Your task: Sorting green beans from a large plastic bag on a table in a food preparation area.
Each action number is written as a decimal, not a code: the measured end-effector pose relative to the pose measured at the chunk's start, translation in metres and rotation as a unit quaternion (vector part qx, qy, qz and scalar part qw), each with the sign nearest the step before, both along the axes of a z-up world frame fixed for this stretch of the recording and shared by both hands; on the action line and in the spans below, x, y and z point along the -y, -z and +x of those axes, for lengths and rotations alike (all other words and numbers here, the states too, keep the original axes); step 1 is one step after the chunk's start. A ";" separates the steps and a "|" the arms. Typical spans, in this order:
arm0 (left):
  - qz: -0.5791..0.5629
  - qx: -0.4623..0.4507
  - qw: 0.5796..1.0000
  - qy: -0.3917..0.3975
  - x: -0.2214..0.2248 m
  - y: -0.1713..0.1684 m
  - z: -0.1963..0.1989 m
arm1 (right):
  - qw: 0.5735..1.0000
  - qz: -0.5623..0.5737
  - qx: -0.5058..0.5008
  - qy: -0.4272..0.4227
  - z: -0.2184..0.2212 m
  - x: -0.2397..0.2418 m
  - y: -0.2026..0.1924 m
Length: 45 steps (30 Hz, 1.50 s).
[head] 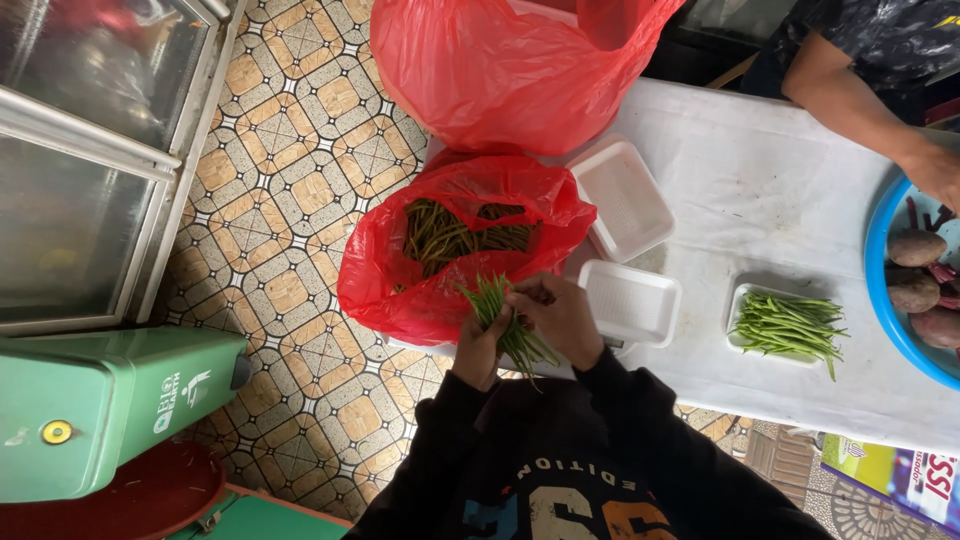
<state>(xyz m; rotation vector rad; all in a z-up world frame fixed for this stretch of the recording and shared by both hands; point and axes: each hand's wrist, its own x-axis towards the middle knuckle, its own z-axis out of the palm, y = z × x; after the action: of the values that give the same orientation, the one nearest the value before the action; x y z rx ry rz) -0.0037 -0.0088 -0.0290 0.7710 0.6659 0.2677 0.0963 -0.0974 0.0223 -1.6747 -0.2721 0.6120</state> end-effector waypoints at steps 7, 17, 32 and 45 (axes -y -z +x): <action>-0.102 -0.024 0.994 -0.028 -0.002 0.038 -0.016 | 0.990 -0.103 0.089 -0.034 -0.011 -0.007 0.040; -0.167 0.085 0.982 -0.034 -0.012 0.042 -0.028 | 0.886 -0.307 0.329 -0.115 0.104 -0.034 0.145; -0.138 0.067 0.986 -0.064 -0.017 0.043 -0.045 | 0.860 -0.395 0.305 -0.107 0.121 -0.047 0.155; -0.144 0.058 0.987 -0.046 -0.025 0.051 -0.029 | 0.843 -0.171 0.505 -0.068 0.114 -0.019 0.021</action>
<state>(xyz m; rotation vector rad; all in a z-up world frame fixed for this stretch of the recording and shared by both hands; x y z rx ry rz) -0.0328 0.0160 -0.0798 0.4460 0.6146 0.2908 0.2100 -0.0786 0.0015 -2.2244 -1.0955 -0.2143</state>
